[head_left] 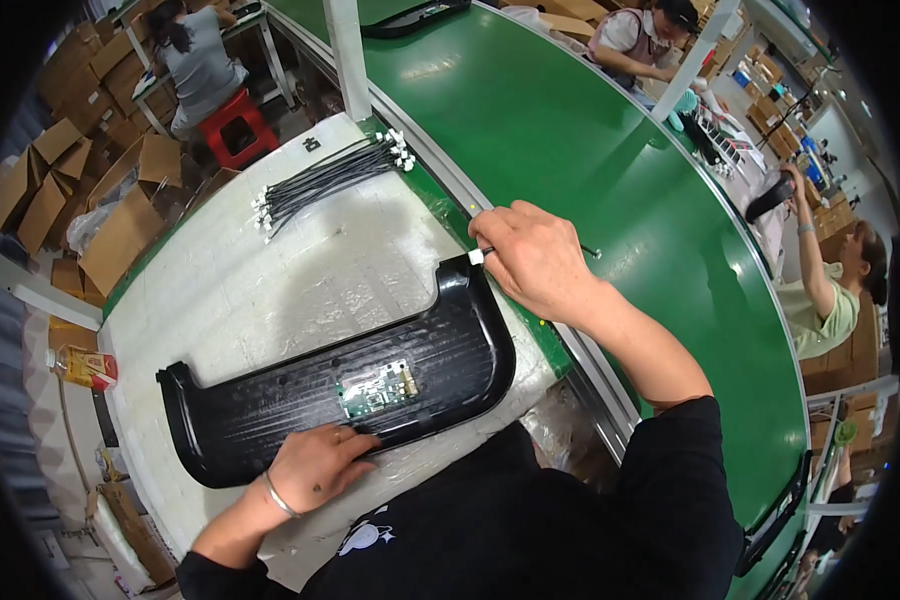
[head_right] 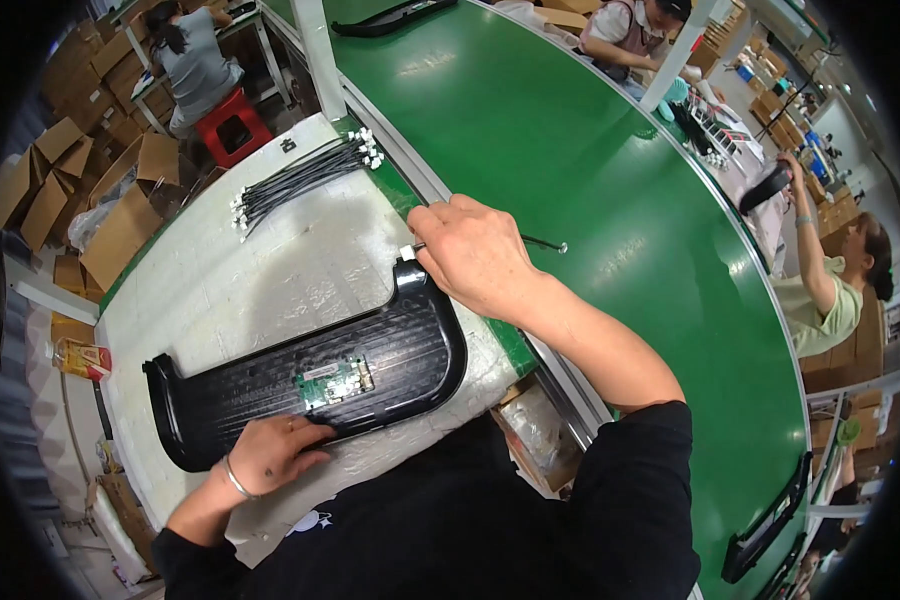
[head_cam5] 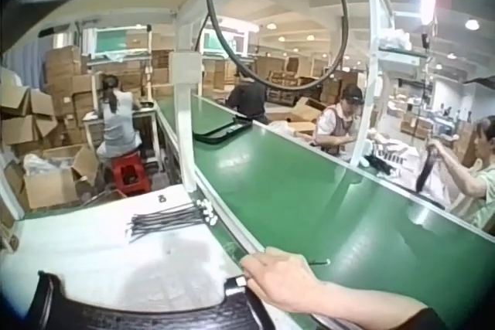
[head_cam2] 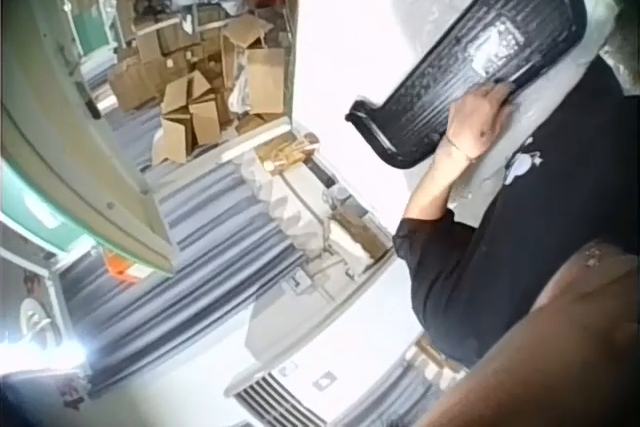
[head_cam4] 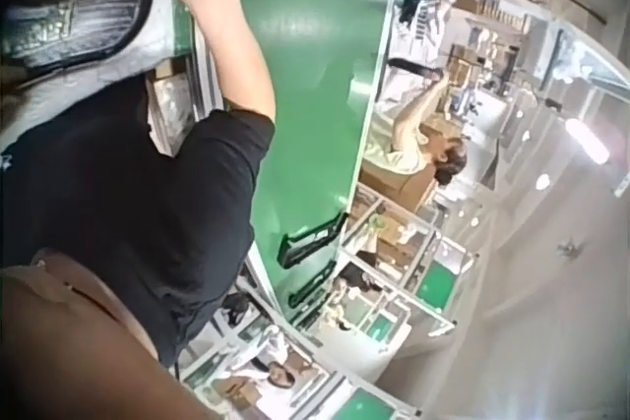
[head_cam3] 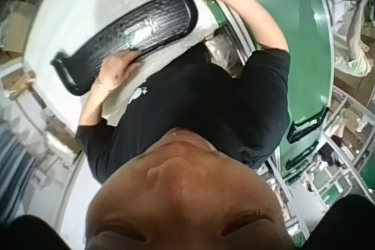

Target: Assembling electronic components by connecting wire harnesses to circuit boards within plastic housings on an assembly line.

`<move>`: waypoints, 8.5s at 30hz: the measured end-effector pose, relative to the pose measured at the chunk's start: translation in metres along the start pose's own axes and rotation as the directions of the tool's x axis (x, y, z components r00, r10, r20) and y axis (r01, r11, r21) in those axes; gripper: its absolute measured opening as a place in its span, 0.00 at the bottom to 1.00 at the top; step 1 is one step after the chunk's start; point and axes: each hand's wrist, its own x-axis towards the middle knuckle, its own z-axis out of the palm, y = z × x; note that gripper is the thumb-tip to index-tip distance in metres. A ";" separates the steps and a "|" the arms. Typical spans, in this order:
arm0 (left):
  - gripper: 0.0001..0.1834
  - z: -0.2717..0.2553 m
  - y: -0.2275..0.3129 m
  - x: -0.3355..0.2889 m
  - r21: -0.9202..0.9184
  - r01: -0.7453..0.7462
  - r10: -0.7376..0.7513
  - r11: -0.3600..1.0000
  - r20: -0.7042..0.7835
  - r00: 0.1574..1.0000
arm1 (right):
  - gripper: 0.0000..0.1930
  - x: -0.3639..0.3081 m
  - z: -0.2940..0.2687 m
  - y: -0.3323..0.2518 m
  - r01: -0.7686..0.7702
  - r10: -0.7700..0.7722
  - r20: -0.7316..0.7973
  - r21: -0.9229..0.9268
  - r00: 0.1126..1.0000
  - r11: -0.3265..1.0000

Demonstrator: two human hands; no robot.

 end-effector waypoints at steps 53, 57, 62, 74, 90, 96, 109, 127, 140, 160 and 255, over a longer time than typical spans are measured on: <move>0.29 0.022 -0.060 0.077 0.138 -0.309 0.336 0.941 -0.272 0.902 | 0.04 -0.060 0.068 -0.059 0.266 -0.322 0.301 0.213 0.898 0.940; 0.29 0.026 -0.061 0.070 0.165 -0.304 0.339 0.938 -0.269 0.901 | 0.04 -0.058 0.074 -0.059 0.315 -0.388 0.288 0.267 0.876 0.911; 0.29 0.025 -0.067 0.078 0.192 -0.319 0.363 0.928 -0.277 0.890 | 0.04 -0.051 0.077 -0.056 0.361 -0.417 0.223 0.253 0.881 0.897; 0.28 0.021 -0.050 0.073 0.243 -0.345 0.407 0.907 -0.283 0.869 | 0.10 -0.064 0.057 -0.072 0.284 -0.339 0.085 0.381 0.937 0.880; 0.16 -0.107 0.006 0.037 0.262 -0.333 0.424 0.906 -0.542 0.725 | 0.12 -0.125 0.018 0.017 -0.091 0.065 -0.386 -0.051 0.920 0.995; 0.32 -0.083 -0.006 0.037 0.123 -0.080 0.074 0.989 0.045 0.996 | 0.12 -0.090 0.028 0.130 -0.441 0.314 -0.483 -0.174 0.818 0.881; 0.33 -0.097 0.009 0.083 0.003 0.018 -0.018 1.000 0.021 1.000 | 0.08 -0.016 0.064 0.118 -0.221 0.275 -0.434 0.172 0.858 0.960; 0.18 -0.110 0.026 0.045 -0.531 -0.847 0.871 -0.009 -0.421 0.254 | 0.08 0.103 0.134 0.017 0.111 -0.080 -0.147 0.214 0.986 0.971; 0.25 -0.099 0.048 0.005 0.209 -0.889 0.323 -0.408 -0.877 -0.355 | 0.09 0.179 0.165 -0.062 0.315 -0.314 0.038 -0.031 0.949 0.949; 0.20 -0.104 0.025 0.049 -0.479 -0.724 0.754 0.496 -0.176 0.633 | 0.05 0.080 0.099 -0.069 0.223 -0.222 -0.176 -0.011 0.959 0.975; 0.43 -0.055 -0.190 0.188 0.105 0.390 -0.130 0.915 -0.838 0.530 | 0.06 0.029 0.191 -0.097 0.211 -0.194 -0.091 0.263 0.977 0.941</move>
